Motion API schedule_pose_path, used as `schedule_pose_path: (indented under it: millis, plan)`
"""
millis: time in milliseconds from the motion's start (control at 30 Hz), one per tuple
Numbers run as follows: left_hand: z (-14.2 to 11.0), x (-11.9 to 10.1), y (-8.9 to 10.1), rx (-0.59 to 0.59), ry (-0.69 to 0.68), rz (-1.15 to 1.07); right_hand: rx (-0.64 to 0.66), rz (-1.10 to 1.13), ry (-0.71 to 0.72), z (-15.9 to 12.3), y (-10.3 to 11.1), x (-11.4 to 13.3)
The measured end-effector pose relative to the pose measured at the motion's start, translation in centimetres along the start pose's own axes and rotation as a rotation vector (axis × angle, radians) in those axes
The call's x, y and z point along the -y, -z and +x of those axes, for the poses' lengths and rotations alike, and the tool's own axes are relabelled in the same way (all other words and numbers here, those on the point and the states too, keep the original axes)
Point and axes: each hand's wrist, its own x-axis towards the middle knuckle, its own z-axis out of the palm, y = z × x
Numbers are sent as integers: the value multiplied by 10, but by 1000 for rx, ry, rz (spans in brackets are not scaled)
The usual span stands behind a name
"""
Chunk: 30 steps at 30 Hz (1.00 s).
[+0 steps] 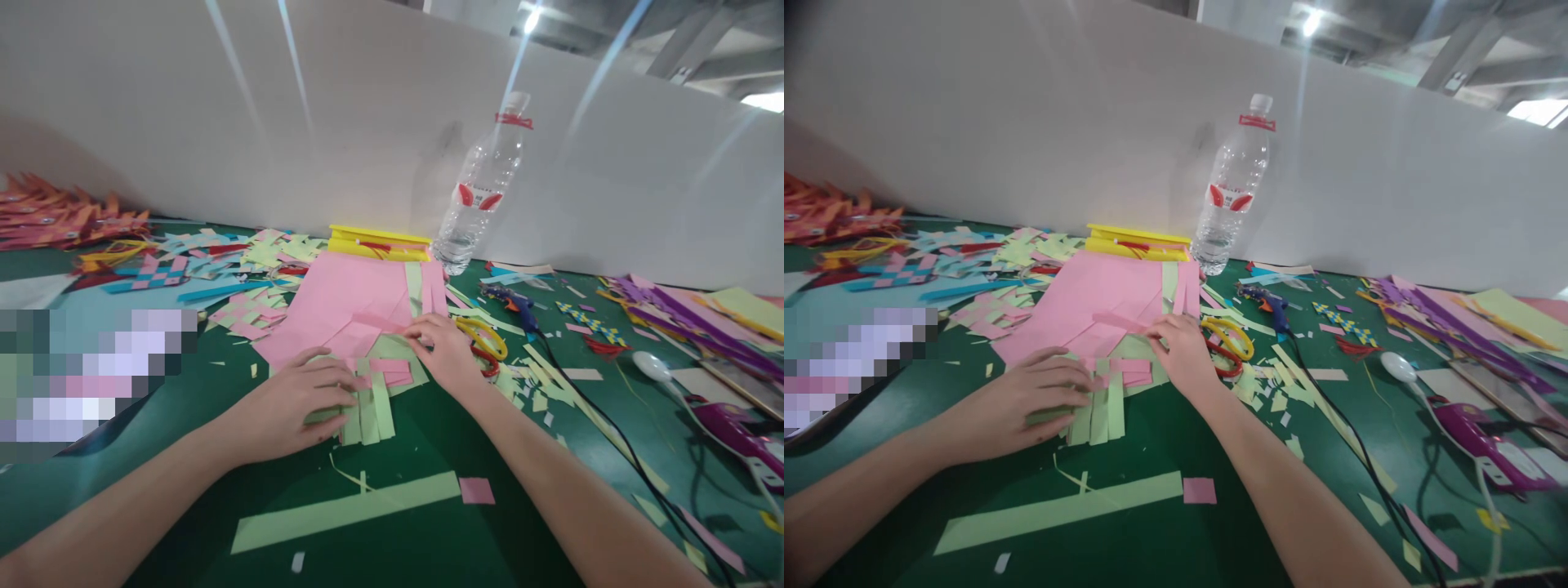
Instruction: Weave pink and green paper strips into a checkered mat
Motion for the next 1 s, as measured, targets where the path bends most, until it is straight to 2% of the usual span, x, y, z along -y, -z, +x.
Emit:
schedule_pose_path:
  millis: [133,267,400,533,667,767,867,1000]
  plan:
    - [0,1,0,-3,11,-21,-105,259,-159,2,2,9]
    - [2,0,1,-7,18,-34,-159,572,-284,0,-7,21]
    - [2,-1,0,-39,7,-48,-129,794,-343,-5,-18,36]
    - [2,-1,0,-120,18,-56,-18,822,-406,-11,-19,51]
    - [2,-1,3,-322,25,-97,11,694,-340,-17,-17,61]
    - [2,-3,5,-438,10,-125,57,533,-223,-20,-18,65]
    - [2,-5,4,-503,-31,-149,98,357,-43,-23,-19,68]
    - [3,-7,-3,-510,-24,-175,76,224,144,-26,-21,70]
